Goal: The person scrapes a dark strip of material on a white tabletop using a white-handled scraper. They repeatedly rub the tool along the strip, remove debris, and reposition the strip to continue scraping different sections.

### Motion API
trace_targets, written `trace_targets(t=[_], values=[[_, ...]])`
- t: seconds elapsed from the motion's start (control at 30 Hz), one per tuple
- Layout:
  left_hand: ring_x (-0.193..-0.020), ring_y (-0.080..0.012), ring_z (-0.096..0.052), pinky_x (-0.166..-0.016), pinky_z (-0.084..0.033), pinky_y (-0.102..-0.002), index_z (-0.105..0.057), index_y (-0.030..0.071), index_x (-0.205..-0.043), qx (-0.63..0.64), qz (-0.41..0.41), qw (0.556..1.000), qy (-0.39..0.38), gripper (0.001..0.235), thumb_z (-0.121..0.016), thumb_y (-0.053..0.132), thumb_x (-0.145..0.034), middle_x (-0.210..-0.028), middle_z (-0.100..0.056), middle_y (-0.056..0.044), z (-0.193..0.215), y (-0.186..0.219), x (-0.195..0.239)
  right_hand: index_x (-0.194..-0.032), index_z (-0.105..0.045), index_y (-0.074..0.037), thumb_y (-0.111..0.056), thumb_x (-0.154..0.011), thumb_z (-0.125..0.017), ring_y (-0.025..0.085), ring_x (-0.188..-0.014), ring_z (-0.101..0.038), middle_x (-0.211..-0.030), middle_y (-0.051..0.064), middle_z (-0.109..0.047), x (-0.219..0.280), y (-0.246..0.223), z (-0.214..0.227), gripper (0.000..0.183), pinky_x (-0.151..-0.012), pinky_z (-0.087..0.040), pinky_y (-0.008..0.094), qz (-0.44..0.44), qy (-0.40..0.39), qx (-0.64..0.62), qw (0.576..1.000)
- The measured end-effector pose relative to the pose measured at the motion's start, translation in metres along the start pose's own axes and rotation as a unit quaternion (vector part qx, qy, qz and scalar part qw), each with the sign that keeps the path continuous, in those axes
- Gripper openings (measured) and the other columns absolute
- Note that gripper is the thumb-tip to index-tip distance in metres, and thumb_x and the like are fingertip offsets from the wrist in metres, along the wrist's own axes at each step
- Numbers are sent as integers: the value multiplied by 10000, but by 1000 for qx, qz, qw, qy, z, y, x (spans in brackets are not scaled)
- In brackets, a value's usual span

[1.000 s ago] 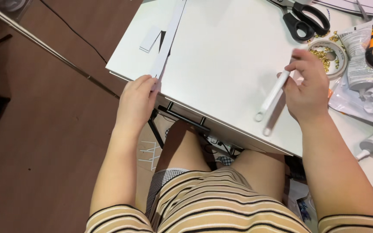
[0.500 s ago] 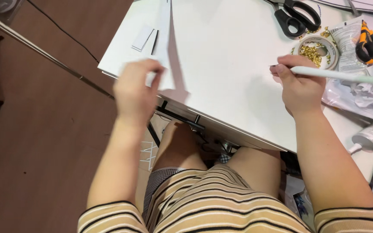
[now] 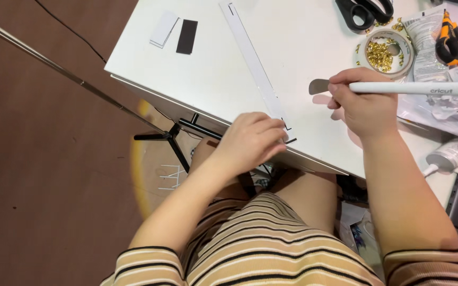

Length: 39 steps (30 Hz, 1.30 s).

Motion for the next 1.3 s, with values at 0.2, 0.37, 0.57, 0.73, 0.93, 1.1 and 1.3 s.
trace_targets(t=[0.2, 0.37, 0.57, 0.73, 0.93, 1.1, 1.3], values=[[-1134, -333, -645, -905, -527, -466, -714, 133, -1054, 11, 10, 999, -28, 190, -749, 280, -938, -1193, -714, -79, 8, -8, 1, -1061, -596, 30, 102, -970, -632, 348, -898, -783, -807, 276, -637, 21, -7, 2, 121, -705, -694, 362, -135, -69, -79, 985], [-1273, -371, -596, -1063, -483, -521, -717, 121, -1116, -10, -4, 997, -83, 338, -808, 346, -880, -1319, -668, -117, -11, -11, 1, -1001, -793, -190, -230, -921, -825, 175, -854, -666, -999, 44, -689, 52, -4, 19, 95, -791, -468, 268, 132, -142, 359, 913], [-1217, -389, -577, -990, -494, -504, -692, 109, -1118, -9, -15, 998, -64, 426, -823, 417, -855, -1282, -636, -125, 2, -9, -12, -1118, -644, -88, -76, -1000, -490, 295, -1364, -618, -1374, 131, -668, 91, 44, 32, 194, -1170, -464, 363, 173, -330, 227, 900], [-1242, -370, -584, -1033, -481, -521, -696, 142, -1034, -22, 11, 998, -57, 278, -803, 341, -873, -1267, -640, -99, -1, -11, -6, -1119, -665, -15, -63, -965, -600, 366, -1334, -615, -1366, 196, -649, 104, 19, 24, 174, -1152, -485, 439, 262, -343, 247, 868], [-1347, -336, -563, -1167, -393, -530, -699, 212, -1168, -36, 52, 997, -39, 488, -844, 485, -791, -1359, -637, -84, -36, -22, 11, -959, -715, -12, -236, -1035, -561, 430, -1090, -729, -1106, 179, -748, 102, 12, 3, 283, -902, -588, 515, 389, -233, 284, 845], [-1348, -334, -563, -1173, -381, -541, -690, 210, -1147, -55, 50, 997, -23, 478, -853, 480, -787, -1369, -629, -86, -44, -22, 14, -940, -723, -19, -269, -1057, -517, 414, -1085, -733, -1117, 179, -754, 102, 19, 0, 345, -904, -592, 505, 405, -215, 290, 840], [-1312, -366, -585, -1142, -391, -583, -678, 184, -1024, -63, 41, 997, 5, 394, -854, 443, -786, -1317, -640, -99, -39, -15, 12, -900, -717, 23, -190, -1029, -583, 469, -1004, -744, -1036, 234, -753, 105, 8, -3, 283, -842, -601, 539, 403, -200, 239, 860]])
Point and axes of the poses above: each hand's wrist, its own x-axis away from the middle knuckle, its own z-axis out of the back of the hand, y = z × x, the point moved 3 cm from there along -x, towards the middle knuckle
